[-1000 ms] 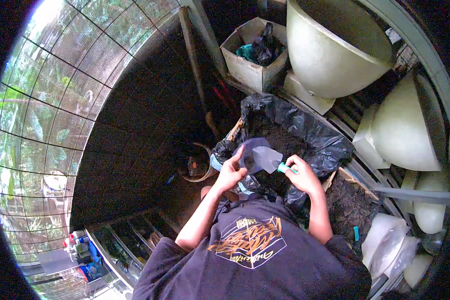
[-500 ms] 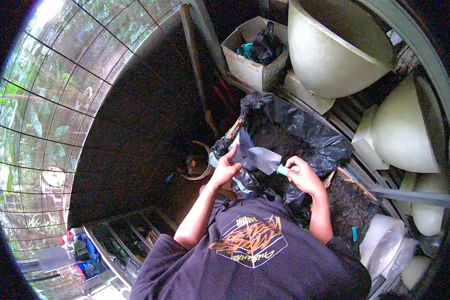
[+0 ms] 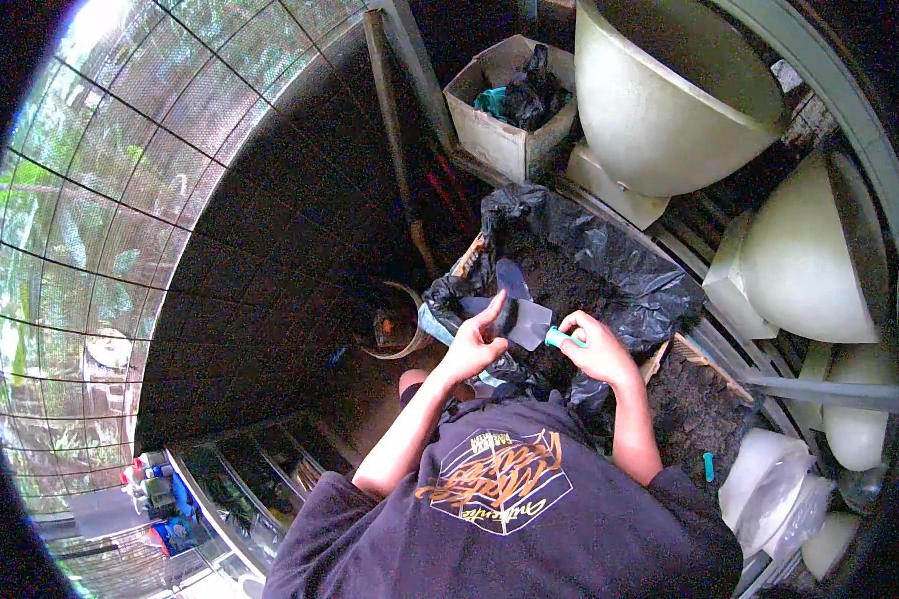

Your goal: The person wipes the glass top of a display cabinet with a blue cloth. They then move to a shelf area, open a plastic bag, and use a small green trowel to scoop dark soil from a large container into the bag.

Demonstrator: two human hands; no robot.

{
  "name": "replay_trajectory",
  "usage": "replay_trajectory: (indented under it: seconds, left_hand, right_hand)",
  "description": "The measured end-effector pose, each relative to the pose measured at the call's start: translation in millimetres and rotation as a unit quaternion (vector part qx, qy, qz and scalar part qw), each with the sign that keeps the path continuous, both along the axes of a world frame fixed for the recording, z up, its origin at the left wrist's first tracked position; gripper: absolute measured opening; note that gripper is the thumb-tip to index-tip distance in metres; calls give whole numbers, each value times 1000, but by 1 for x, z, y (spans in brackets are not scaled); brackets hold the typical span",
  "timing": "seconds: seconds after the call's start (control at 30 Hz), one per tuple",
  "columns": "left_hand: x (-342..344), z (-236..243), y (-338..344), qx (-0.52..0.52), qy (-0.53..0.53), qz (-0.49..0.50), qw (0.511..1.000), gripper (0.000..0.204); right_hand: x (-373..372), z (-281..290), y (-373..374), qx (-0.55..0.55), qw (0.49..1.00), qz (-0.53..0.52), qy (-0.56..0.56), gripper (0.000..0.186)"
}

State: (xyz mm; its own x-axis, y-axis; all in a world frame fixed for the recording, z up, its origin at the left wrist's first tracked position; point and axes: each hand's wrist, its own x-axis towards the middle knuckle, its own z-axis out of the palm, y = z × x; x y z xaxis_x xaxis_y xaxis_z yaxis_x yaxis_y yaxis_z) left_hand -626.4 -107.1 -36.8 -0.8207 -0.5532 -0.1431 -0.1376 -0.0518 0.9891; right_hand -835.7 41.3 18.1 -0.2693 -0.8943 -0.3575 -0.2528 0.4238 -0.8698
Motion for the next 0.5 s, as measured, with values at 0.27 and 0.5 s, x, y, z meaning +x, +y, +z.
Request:
replay_trajectory:
  seconds: [0.27,0.5]
  left_hand:
    - [5,7,3,50,-43,60,996,86]
    - [1,13,11,10,-13,24,1000,81]
  right_hand:
    - [7,8,3,10,998,-17,55,23]
    - [6,-19,3,45,998,-45,8,25]
